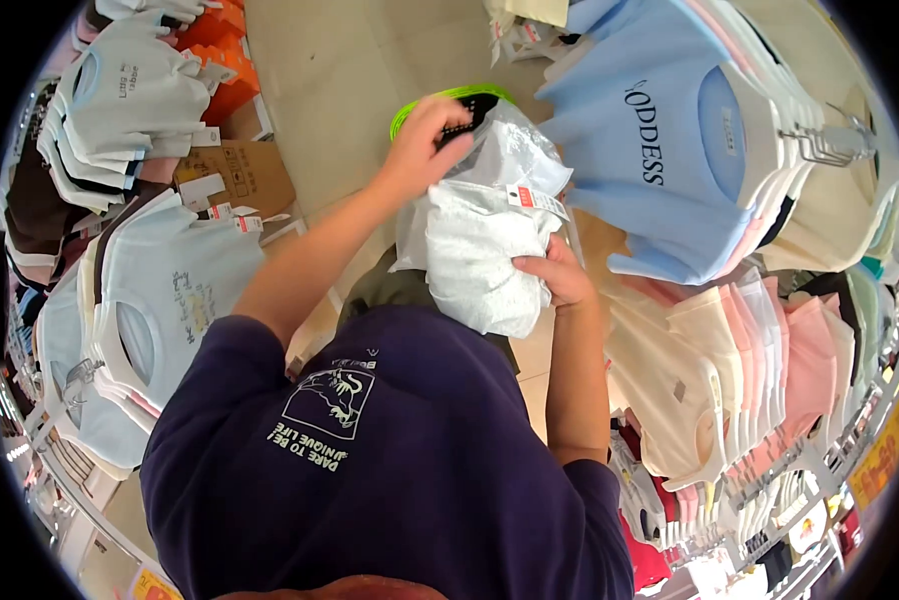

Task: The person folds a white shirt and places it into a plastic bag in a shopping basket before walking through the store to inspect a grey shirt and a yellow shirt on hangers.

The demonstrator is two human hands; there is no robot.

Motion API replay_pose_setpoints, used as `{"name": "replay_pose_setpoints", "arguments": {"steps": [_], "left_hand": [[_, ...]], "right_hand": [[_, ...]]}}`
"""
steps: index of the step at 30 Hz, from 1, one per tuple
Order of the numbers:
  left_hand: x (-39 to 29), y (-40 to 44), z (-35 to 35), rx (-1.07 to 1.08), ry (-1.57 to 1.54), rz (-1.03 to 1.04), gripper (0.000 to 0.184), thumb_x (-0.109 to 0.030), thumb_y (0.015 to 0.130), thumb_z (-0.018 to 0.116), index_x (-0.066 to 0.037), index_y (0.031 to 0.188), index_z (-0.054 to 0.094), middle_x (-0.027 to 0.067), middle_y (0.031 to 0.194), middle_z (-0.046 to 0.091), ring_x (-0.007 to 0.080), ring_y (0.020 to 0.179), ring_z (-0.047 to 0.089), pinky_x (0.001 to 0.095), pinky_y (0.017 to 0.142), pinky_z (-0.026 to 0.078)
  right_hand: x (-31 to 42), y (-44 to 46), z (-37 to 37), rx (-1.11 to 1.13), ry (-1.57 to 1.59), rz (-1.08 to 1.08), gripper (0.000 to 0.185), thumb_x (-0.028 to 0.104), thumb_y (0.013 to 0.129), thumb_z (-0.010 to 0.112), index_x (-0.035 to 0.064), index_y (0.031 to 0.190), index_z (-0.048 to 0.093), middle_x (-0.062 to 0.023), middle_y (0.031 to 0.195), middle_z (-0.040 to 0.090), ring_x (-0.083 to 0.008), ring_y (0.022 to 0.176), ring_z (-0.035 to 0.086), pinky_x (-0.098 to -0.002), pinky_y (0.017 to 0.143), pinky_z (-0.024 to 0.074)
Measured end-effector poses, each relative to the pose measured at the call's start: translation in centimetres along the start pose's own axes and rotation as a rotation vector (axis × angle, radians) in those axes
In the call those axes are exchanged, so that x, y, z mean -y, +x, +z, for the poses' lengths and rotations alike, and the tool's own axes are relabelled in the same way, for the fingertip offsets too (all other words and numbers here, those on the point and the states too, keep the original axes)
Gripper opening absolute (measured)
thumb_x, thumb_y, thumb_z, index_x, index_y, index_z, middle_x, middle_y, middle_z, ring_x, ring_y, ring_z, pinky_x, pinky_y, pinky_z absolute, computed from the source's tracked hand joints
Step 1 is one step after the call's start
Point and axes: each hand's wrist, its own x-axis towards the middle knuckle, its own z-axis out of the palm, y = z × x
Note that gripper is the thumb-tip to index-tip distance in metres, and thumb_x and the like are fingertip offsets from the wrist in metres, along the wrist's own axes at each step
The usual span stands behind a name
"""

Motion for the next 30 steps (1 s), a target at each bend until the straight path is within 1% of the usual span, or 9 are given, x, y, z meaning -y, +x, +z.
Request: {"name": "replay_pose_setpoints", "arguments": {"steps": [5,12,16,17,20,24,25,28,30], "left_hand": [[-2.6,-6.1,-1.5,0.463,-0.240,-0.269,0.039,-0.012,0.085,0.076,-0.006,0.123,0.067,0.0089,0.118,0.064,0.0256,0.108,0.063,0.0326,0.089,0.051],[-3.4,-6.5,-1.2,0.483,-0.156,0.031,0.054,-0.006,0.086,0.074,-0.008,0.138,0.061,0.0130,0.135,0.061,0.0333,0.124,0.058,0.0408,0.106,0.048],[-4.3,-6.9,-1.1,0.432,0.024,-0.096,0.025,-0.001,0.084,0.070,-0.004,0.109,0.063,0.0155,0.106,0.067,0.0366,0.100,0.066,0.0411,0.084,0.054],[-5.1,-6.8,-0.8,0.240,-0.032,-0.051,0.015,0.004,0.084,0.066,-0.002,0.094,0.057,0.0148,0.094,0.065,0.0363,0.087,0.066,0.0408,0.073,0.053],[-4.9,-5.7,-1.2,0.135,-0.075,0.010,0.012,0.008,0.083,0.063,-0.001,0.088,0.056,0.0143,0.097,0.065,0.0349,0.087,0.066,0.0390,0.073,0.054],[-4.9,-4.3,-2.1,0.089,0.004,0.025,0.025,0.014,0.082,0.058,0.001,0.100,0.069,0.0145,0.107,0.067,0.0311,0.092,0.067,0.0343,0.079,0.054],[-5.1,-3.8,-2.3,0.066,0.048,0.037,0.039,0.014,0.082,0.059,-0.001,0.116,0.070,0.0142,0.113,0.067,0.0317,0.095,0.067,0.0344,0.081,0.055],[-6.5,-3.3,-2.5,0.052,0.105,0.103,0.044,0.011,0.083,0.060,-0.002,0.123,0.069,0.0142,0.121,0.066,0.0317,0.100,0.068,0.0346,0.083,0.055],[-7.3,-3.9,-2.5,0.199,0.172,0.106,0.052,0.008,0.083,0.060,-0.003,0.134,0.063,0.0136,0.131,0.063,0.0320,0.110,0.067,0.0367,0.090,0.056]], "right_hand": [[-0.6,-0.8,-0.9,-0.009,0.078,-0.072,0.060,-0.001,0.082,0.072,-0.0044,0.140,0.055,-0.0142,0.129,0.069,-0.0253,0.120,0.067,-0.0405,0.104,0.0526],[-0.8,-2.8,0.8,-0.051,0.224,-0.173,0.068,0.003,0.079,0.073,-0.0061,0.143,0.051,-0.0180,0.131,0.067,-0.0286,0.120,0.067,-0.0438,0.108,0.0503],[-0.1,-3.7,1.0,-0.084,0.295,-0.250,0.071,0.003,0.079,0.073,-0.0065,0.145,0.048,-0.0196,0.132,0.066,-0.0298,0.120,0.067,-0.0443,0.107,0.0515],[0.0,-3.9,0.9,-0.089,0.271,-0.247,0.071,0.003,0.079,0.073,-0.0063,0.145,0.048,-0.0193,0.132,0.066,-0.0297,0.119,0.067,-0.0440,0.106,0.0521],[0.6,-4.7,-0.3,-0.127,0.188,-0.232,0.068,0.002,0.081,0.072,-0.0058,0.144,0.049,-0.0185,0.131,0.067,-0.0293,0.118,0.068,-0.0427,0.104,0.0537],[1.3,-5.3,-0.5,-0.230,0.080,-0.174,0.064,0.002,0.084,0.071,-0.0051,0.144,0.050,-0.0171,0.130,0.067,-0.0274,0.116,0.068,-0.0404,0.101,0.0547],[1.7,-5.5,-0.2,-0.254,0.063,-0.156,0.063,0.002,0.085,0.071,-0.0049,0.144,0.050,-0.0168,0.130,0.067,-0.0269,0.115,0.068,-0.0398,0.101,0.0548],[2.1,-5.2,0.6,-0.343,0.029,-0.094,0.059,0.004,0.087,0.073,-0.0044,0.142,0.052,-0.0158,0.129,0.068,-0.0258,0.113,0.069,-0.0387,0.099,0.0554],[1.9,-4.8,0.4,-0.375,0.017,-0.060,0.056,0.005,0.088,0.073,-0.0039,0.140,0.053,-0.0150,0.128,0.068,-0.0256,0.113,0.069,-0.0387,0.098,0.0557]]}}
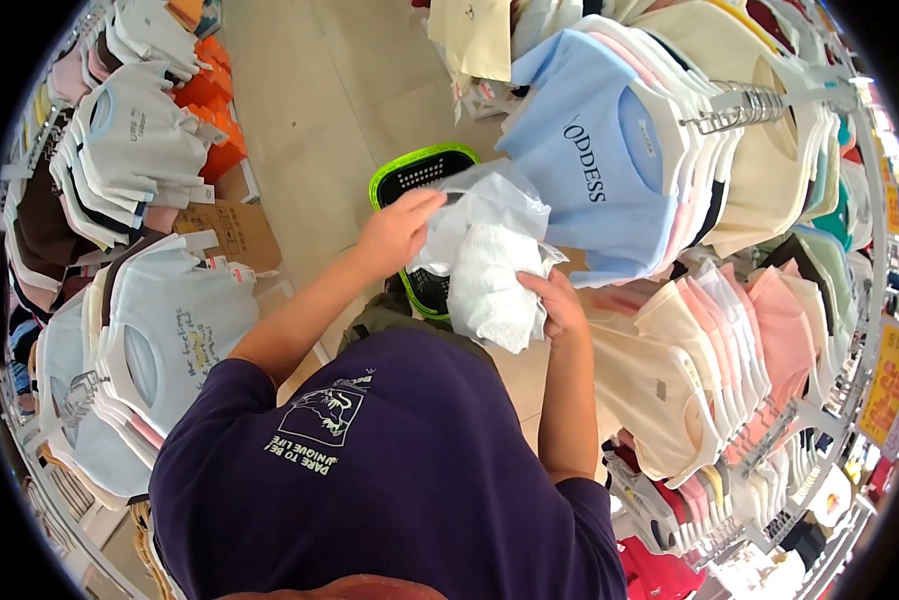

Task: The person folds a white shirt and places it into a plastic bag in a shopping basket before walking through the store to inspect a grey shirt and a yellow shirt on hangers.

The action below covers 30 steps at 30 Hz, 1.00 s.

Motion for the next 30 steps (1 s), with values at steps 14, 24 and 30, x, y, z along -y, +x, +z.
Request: {"name": "replay_pose_setpoints", "arguments": {"steps": [14,24,30], "left_hand": [[-5.2,-1.5,1.5,0.221,-0.175,0.151,0.066,0.010,0.079,0.055,-0.006,0.142,0.058,0.0089,0.147,0.056,0.0328,0.115,0.067,0.0397,0.088,0.059],[-6.7,-1.6,0.6,0.316,-0.319,0.038,0.069,0.010,0.079,0.054,-0.006,0.146,0.053,0.0096,0.149,0.052,0.0351,0.111,0.066,0.0417,0.086,0.058],[-7.1,-1.8,2.0,0.390,-0.459,0.076,0.064,0.011,0.085,0.050,-0.004,0.148,0.051,0.0171,0.149,0.052,0.0358,0.125,0.060,0.0375,0.099,0.051]], "right_hand": [[-1.0,2.8,1.9,0.004,0.033,-0.064,0.047,0.008,0.098,0.067,0.0014,0.142,0.052,-0.0109,0.133,0.065,-0.0233,0.118,0.065,-0.0386,0.098,0.0554],[-3.6,8.5,1.3,0.096,0.533,-0.075,0.052,0.026,0.103,0.064,0.0016,0.145,0.048,-0.0170,0.138,0.062,-0.0332,0.120,0.064,-0.0504,0.101,0.0552],[-2.6,9.9,5.1,0.113,0.455,0.024,0.056,0.027,0.099,0.069,-0.0020,0.143,0.050,-0.0190,0.136,0.062,-0.0326,0.119,0.064,-0.0483,0.102,0.0544]]}}
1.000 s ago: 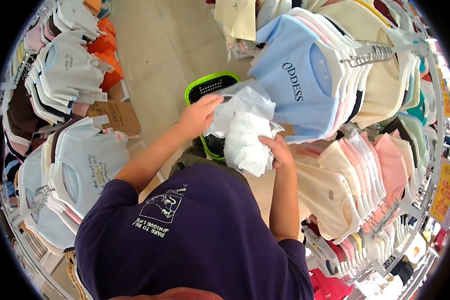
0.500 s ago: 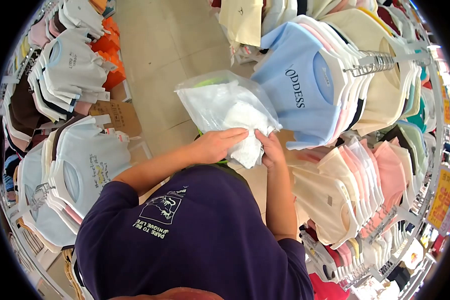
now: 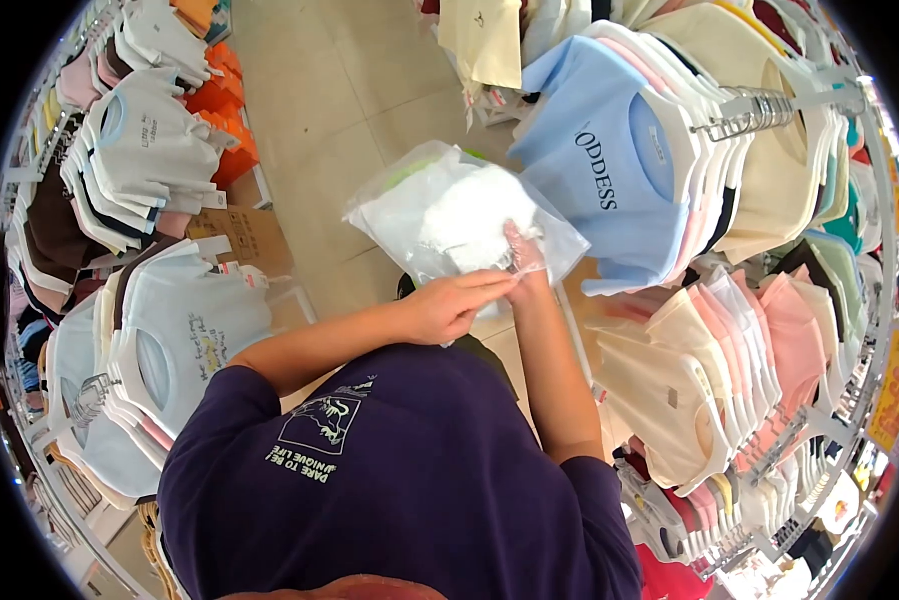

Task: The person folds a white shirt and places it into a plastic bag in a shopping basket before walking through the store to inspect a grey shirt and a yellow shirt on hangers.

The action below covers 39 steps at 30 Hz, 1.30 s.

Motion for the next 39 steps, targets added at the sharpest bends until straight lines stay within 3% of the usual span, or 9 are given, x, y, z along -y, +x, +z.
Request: {"name": "replay_pose_setpoints", "arguments": {"steps": [4,9,12,16,19,23,32,36,39], "left_hand": [[-1.0,1.0,0.7,0.013,-0.033,0.067,0.070,0.010,0.084,0.050,-0.008,0.151,0.048,0.0133,0.152,0.050,0.0371,0.126,0.059,0.0408,0.097,0.053],[-2.1,1.3,0.3,0.015,-0.167,-0.090,0.071,0.008,0.088,0.051,-0.010,0.156,0.044,0.0165,0.154,0.048,0.0277,0.111,0.063,0.0329,0.093,0.051],[2.4,0.2,1.3,-0.109,-0.147,-0.192,0.072,0.008,0.087,0.053,-0.009,0.156,0.043,0.0158,0.154,0.048,0.0196,0.097,0.062,0.0300,0.083,0.051],[8.8,-1.4,2.3,-0.202,-0.126,-0.306,0.073,0.012,0.082,0.053,-0.006,0.152,0.047,0.0155,0.151,0.049,0.0191,0.086,0.059,0.0293,0.074,0.050],[11.3,-2.5,3.4,-0.190,-0.104,-0.333,0.072,0.012,0.083,0.054,-0.004,0.153,0.045,0.0162,0.150,0.048,0.0163,0.087,0.058,0.0284,0.076,0.051],[12.4,-3.3,6.1,-0.177,-0.100,-0.346,0.071,0.011,0.084,0.053,-0.002,0.153,0.044,0.0152,0.150,0.048,0.0185,0.093,0.061,0.0284,0.076,0.051],[11.5,-2.6,7.5,-0.260,-0.041,-0.392,0.073,0.011,0.082,0.054,-0.003,0.153,0.044,0.0162,0.151,0.049,0.0168,0.079,0.057,0.0278,0.071,0.051],[12.5,-2.4,6.7,-0.372,0.066,-0.459,0.072,0.009,0.081,0.056,-0.001,0.152,0.045,0.0168,0.150,0.050,0.0190,0.078,0.058,0.0290,0.072,0.052],[12.8,-2.1,7.4,-0.393,0.089,-0.497,0.072,0.009,0.080,0.056,0.000,0.151,0.045,0.0183,0.150,0.049,0.0215,0.081,0.063,0.0309,0.074,0.054]], "right_hand": [[-2.4,1.9,0.8,-0.070,-0.308,-0.195,0.062,0.024,0.096,0.072,-0.0078,0.143,0.048,-0.0163,0.132,0.062,-0.0283,0.114,0.064,-0.0401,0.098,0.0536],[-3.2,4.0,-1.1,-0.293,-0.588,-0.032,0.079,0.032,0.099,0.068,-0.0011,0.158,0.027,-0.0132,0.137,0.060,-0.0253,0.126,0.056,-0.0408,0.106,0.0456],[-4.3,3.3,-5.9,-0.111,-0.466,-0.072,0.076,0.035,0.099,0.068,0.0062,0.159,0.030,-0.0131,0.146,0.055,-0.0250,0.133,0.052,-0.0387,0.107,0.0453],[-5.6,0.8,-10.4,-0.124,-0.990,-0.280,0.041,0.028,0.097,0.068,0.0063,0.132,0.066,-0.0206,0.142,0.060,-0.0302,0.125,0.060,-0.0426,0.105,0.0463],[-4.6,-3.6,-11.9,-0.210,-1.340,-0.296,0.038,0.026,0.094,0.073,0.0083,0.127,0.069,-0.0263,0.143,0.056,-0.0380,0.130,0.056,-0.0449,0.108,0.0439],[-6.8,-5.6,-14.2,-0.746,-1.566,-0.851,0.034,0.030,0.085,0.082,0.0085,0.111,0.075,-0.0322,0.148,0.046,-0.0471,0.123,0.057,-0.0468,0.111,0.0391],[-2.8,-3.0,-13.0,-0.771,-2.048,-0.374,0.048,0.038,0.081,0.079,0.0175,0.124,0.071,-0.0194,0.127,0.066,-0.0415,0.124,0.056,-0.0528,0.097,0.0492],[-1.6,0.1,-14.6,-0.758,-1.857,-0.457,0.071,0.031,0.076,0.082,0.0151,0.141,0.060,-0.0174,0.123,0.065,-0.0402,0.123,0.054,-0.0500,0.097,0.0489],[-1.8,5.2,-19.0,-0.439,-1.748,-0.435,0.073,0.027,0.078,0.080,0.0041,0.143,0.056,-0.0212,0.134,0.061,-0.0410,0.127,0.055,-0.0466,0.104,0.0478]]}}
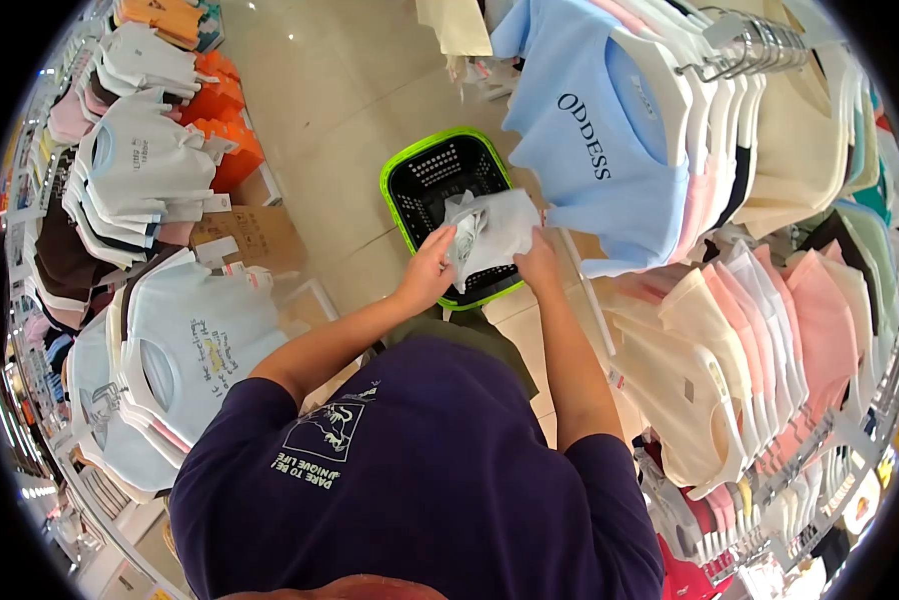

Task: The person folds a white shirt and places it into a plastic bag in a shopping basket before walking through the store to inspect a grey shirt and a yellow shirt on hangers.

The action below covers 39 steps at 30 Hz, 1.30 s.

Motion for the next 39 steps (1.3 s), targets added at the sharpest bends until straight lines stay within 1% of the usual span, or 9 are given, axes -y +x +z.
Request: {"name": "replay_pose_setpoints", "arguments": {"steps": [7,12,19,20,24,29,31,35,39], "left_hand": [[4.7,0.9,6.9,-0.100,0.191,0.101,0.072,0.011,0.079,0.056,0.001,0.150,0.045,0.0269,0.149,0.048,0.0345,0.089,0.069,0.0363,0.078,0.057],[5.4,3.2,9.7,-0.036,0.000,-0.129,0.077,0.005,0.078,0.062,0.000,0.152,0.042,0.0227,0.151,0.046,0.0311,0.089,0.068,0.0378,0.077,0.057],[9.2,1.8,13.1,0.278,0.034,-0.055,0.076,-0.005,0.075,0.069,-0.002,0.146,0.043,0.0232,0.152,0.042,0.0407,0.102,0.065,0.0433,0.084,0.057],[8.3,1.4,12.7,0.291,0.045,-0.025,0.077,-0.006,0.075,0.070,-0.002,0.147,0.043,0.0236,0.154,0.040,0.0414,0.106,0.065,0.0438,0.086,0.057],[7.3,-0.3,10.0,0.449,0.088,0.006,0.089,-0.011,0.077,0.074,-0.005,0.156,0.034,0.0261,0.165,0.024,0.0441,0.124,0.059,0.0438,0.098,0.053],[13.3,-5.0,4.9,0.524,0.211,0.011,0.093,-0.019,0.080,0.078,-0.007,0.160,0.030,0.0288,0.166,0.020,0.0442,0.141,0.045,0.0441,0.108,0.048],[14.9,-7.0,1.2,0.580,0.257,-0.194,0.090,-0.024,0.082,0.077,-0.008,0.158,0.034,0.0295,0.165,0.022,0.0463,0.140,0.044,0.0470,0.109,0.046],[16.5,-11.2,-7.4,0.565,0.428,-0.434,0.081,-0.027,0.084,0.076,-0.011,0.155,0.040,0.0304,0.162,0.029,0.0463,0.142,0.042,0.0497,0.111,0.045],[22.5,-17.0,-13.7,0.464,0.593,-0.498,0.082,-0.026,0.082,0.076,-0.011,0.155,0.040,0.0313,0.155,0.040,0.0462,0.136,0.048,0.0498,0.109,0.046]], "right_hand": [[3.6,4.0,2.1,0.127,0.011,-0.285,0.057,0.026,0.091,0.070,-0.0020,0.139,0.057,-0.0249,0.142,0.056,-0.0418,0.128,0.055,-0.0452,0.108,0.0460],[1.2,7.2,6.0,0.330,0.253,-0.152,0.079,0.059,0.097,0.057,-0.0059,0.141,0.055,-0.0274,0.149,0.051,-0.0399,0.138,0.049,-0.0429,0.115,0.0383],[0.4,7.2,6.3,0.363,0.124,-0.250,0.066,0.043,0.084,0.076,-0.0022,0.131,0.066,-0.0231,0.138,0.062,-0.0368,0.119,0.064,-0.0420,0.106,0.0477],[0.2,7.0,6.9,0.297,0.047,-0.298,0.050,0.025,0.083,0.073,-0.0002,0.126,0.069,-0.0207,0.135,0.064,-0.0374,0.118,0.064,-0.0428,0.105,0.0484],[-1.3,7.5,8.8,0.203,-0.054,-0.315,0.043,0.003,0.084,0.061,0.0043,0.126,0.068,-0.0185,0.132,0.064,-0.0392,0.118,0.063,-0.0454,0.104,0.0494],[2.4,6.3,6.1,0.317,-0.398,-0.087,0.063,0.008,0.086,0.063,0.0144,0.148,0.052,-0.0188,0.155,0.046,-0.0386,0.131,0.056,-0.0472,0.105,0.0504],[3.4,5.7,5.2,0.386,-0.454,0.030,0.062,0.011,0.087,0.064,0.0164,0.147,0.052,-0.0207,0.156,0.043,-0.0398,0.132,0.055,-0.0479,0.106,0.0498],[0.8,3.7,7.8,0.335,-0.314,-0.047,0.059,0.018,0.082,0.073,0.0151,0.140,0.060,-0.0265,0.150,0.048,-0.0427,0.128,0.056,-0.0465,0.105,0.0506],[0.1,-0.6,10.3,0.331,-0.166,-0.064,0.056,0.029,0.077,0.079,0.0048,0.126,0.068,-0.0259,0.118,0.069,-0.0440,0.110,0.065,-0.0483,0.098,0.0532]]}}
